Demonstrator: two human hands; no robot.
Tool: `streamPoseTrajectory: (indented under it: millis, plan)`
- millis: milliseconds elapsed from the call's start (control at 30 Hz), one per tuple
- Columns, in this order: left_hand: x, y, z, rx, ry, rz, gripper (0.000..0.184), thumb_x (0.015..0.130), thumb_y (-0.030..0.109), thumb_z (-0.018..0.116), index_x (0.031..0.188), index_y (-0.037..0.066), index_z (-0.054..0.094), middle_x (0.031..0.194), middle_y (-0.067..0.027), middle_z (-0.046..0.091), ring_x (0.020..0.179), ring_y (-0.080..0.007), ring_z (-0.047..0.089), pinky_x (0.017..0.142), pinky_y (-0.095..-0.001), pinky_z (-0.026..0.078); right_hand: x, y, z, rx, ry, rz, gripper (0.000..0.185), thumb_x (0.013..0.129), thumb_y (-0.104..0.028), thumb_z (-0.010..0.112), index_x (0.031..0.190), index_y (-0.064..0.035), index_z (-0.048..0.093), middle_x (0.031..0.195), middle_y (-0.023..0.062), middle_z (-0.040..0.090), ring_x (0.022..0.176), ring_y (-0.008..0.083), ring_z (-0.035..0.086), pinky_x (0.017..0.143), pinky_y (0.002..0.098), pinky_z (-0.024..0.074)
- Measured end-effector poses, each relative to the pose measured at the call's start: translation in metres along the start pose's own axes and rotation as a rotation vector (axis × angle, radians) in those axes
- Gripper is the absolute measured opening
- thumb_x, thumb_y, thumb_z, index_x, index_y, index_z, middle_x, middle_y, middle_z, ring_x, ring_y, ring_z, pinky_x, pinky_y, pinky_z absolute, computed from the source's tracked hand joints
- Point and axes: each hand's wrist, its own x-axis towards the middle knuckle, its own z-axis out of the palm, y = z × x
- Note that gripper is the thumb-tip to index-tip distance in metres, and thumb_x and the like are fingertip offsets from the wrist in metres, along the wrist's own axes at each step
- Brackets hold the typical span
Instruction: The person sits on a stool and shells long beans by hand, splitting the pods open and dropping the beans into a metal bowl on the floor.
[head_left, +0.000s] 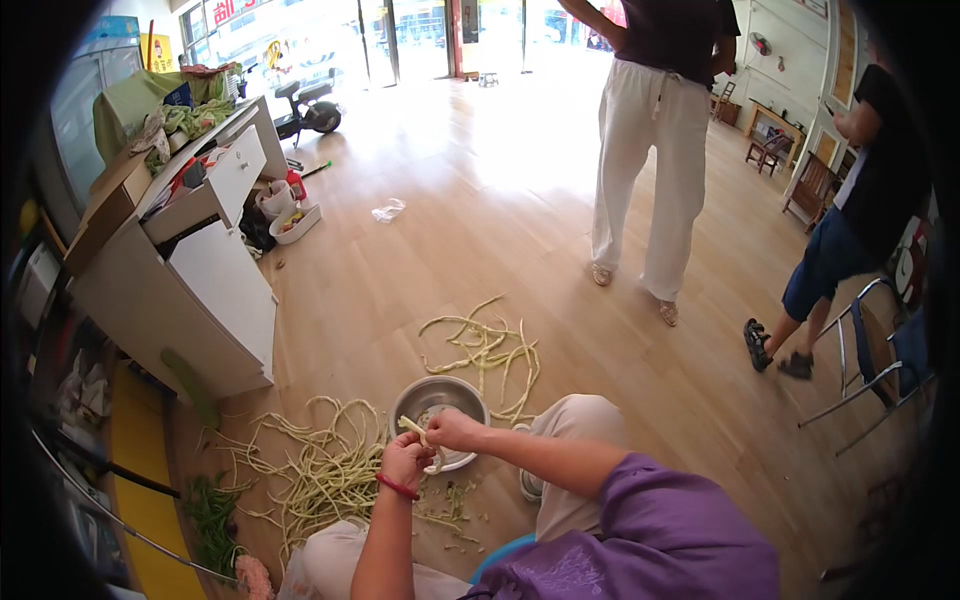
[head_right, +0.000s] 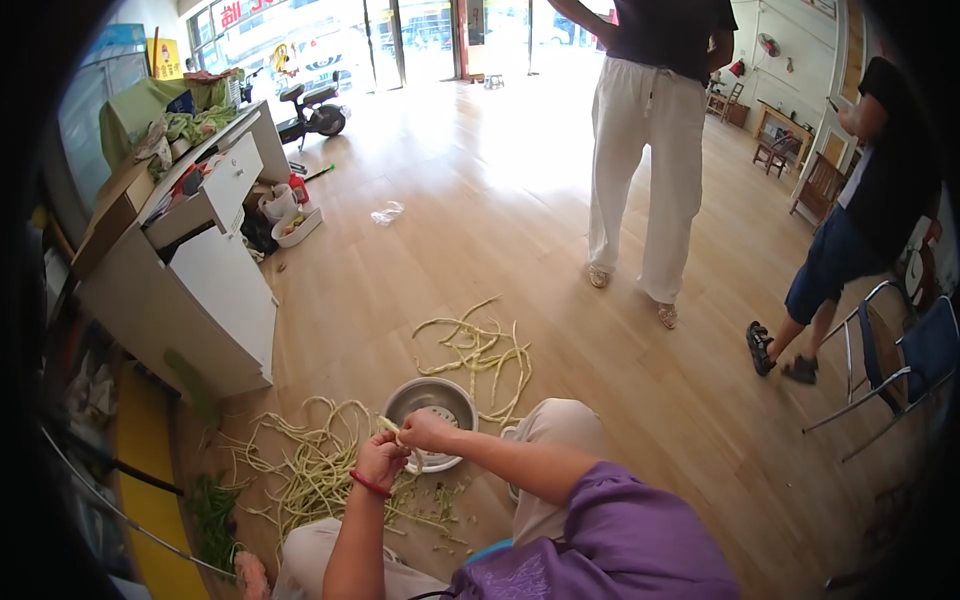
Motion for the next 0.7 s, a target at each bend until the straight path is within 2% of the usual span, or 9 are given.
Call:
streamPoseTrajectory:
  millis: [67,133,200,300,333,433,500,633,700]
  plan:
    - [0.010,-0.006,-0.005,0.003,0.054,0.034,0.023,0.072,-0.007,0.048,0.092,0.001,0.056,0.076,-0.0062,0.059,0.060,-0.0130,0.057,0.048,-0.0220,0.045,0.005,0.005,-0.002,0.049,0.063,0.055,0.025,0.070,-0.021,0.054,0.078,-0.0012,0.065,0.064,0.0157,0.060,0.062,0.0208,0.057,0.060,0.0336,0.0447]
    - [0.027,-0.012,-0.013,0.058,0.062,0.044,0.021,0.075,-0.004,0.049,0.095,0.000,0.055,0.078,-0.0068,0.060,0.061,-0.0136,0.057,0.050,-0.0220,0.044,0.010,0.008,-0.010,0.094,0.098,0.046,0.022,0.071,-0.020,0.055,0.074,-0.0015,0.064,0.057,0.0092,0.057,0.052,0.0133,0.052,0.049,0.0297,0.0415]
    - [0.031,-0.014,-0.010,0.014,0.070,0.093,0.021,0.079,-0.002,0.046,0.099,-0.003,0.054,0.081,-0.0097,0.059,0.068,-0.0181,0.057,0.059,-0.0266,0.047,0.013,0.009,-0.017,0.268,0.069,0.181,0.023,0.074,-0.023,0.056,0.068,-0.0013,0.059,0.054,0.0016,0.051,0.046,0.0099,0.046,0.041,0.0265,0.0361]
    - [0.041,-0.016,-0.006,0.001,0.038,0.093,0.027,0.082,0.001,0.045,0.108,-0.003,0.050,0.094,-0.0107,0.056,0.082,-0.0188,0.057,0.072,-0.0280,0.048,0.015,0.014,-0.019,0.442,0.074,0.224,0.014,0.074,-0.016,0.054,0.066,-0.0053,0.056,0.052,-0.0002,0.046,0.044,0.0080,0.042,0.040,0.0234,0.0333]
    - [0.038,-0.010,0.001,0.017,0.036,0.098,0.027,0.082,0.001,0.046,0.109,-0.003,0.049,0.094,-0.0091,0.057,0.083,-0.0174,0.057,0.070,-0.0268,0.048,0.020,0.028,-0.017,0.466,0.069,0.222,0.022,0.074,-0.023,0.054,0.067,-0.0020,0.057,0.053,0.0017,0.048,0.044,0.0093,0.044,0.039,0.0249,0.0347]
    - [0.048,-0.012,0.004,0.109,0.049,0.099,0.029,0.080,0.002,0.049,0.109,0.003,0.053,0.092,0.0002,0.056,0.073,-0.0063,0.050,0.058,-0.0185,0.038,0.008,0.009,-0.024,0.581,0.035,0.212,0.017,0.076,-0.018,0.054,0.068,-0.0033,0.056,0.054,-0.0005,0.046,0.045,0.0068,0.041,0.040,0.0222,0.0331]
    - [0.043,-0.006,0.013,0.082,0.033,0.101,0.031,0.079,0.001,0.049,0.110,0.003,0.053,0.089,0.0013,0.055,0.070,-0.0048,0.048,0.055,-0.0179,0.037,0.009,0.006,-0.025,0.580,0.054,0.238,0.012,0.076,-0.013,0.053,0.067,-0.0045,0.056,0.056,-0.0014,0.047,0.046,0.0070,0.041,0.042,0.0212,0.0330]
    - [0.047,-0.008,0.014,0.153,0.016,0.133,0.031,0.079,0.001,0.049,0.110,0.004,0.053,0.086,0.0028,0.055,0.069,-0.0039,0.047,0.056,-0.0173,0.036,0.010,0.002,-0.032,0.637,0.044,0.199,0.014,0.077,-0.014,0.053,0.066,-0.0047,0.054,0.056,-0.0011,0.047,0.047,0.0071,0.042,0.043,0.0220,0.0338]
    - [0.048,-0.009,0.013,0.195,0.000,0.117,0.023,0.083,0.008,0.051,0.106,0.006,0.056,0.086,0.0022,0.058,0.074,-0.0044,0.052,0.058,-0.0190,0.038,0.013,0.006,-0.033,0.677,0.042,0.203,0.015,0.077,-0.014,0.053,0.065,-0.0057,0.053,0.056,-0.0012,0.047,0.046,0.0075,0.042,0.043,0.0222,0.0343]
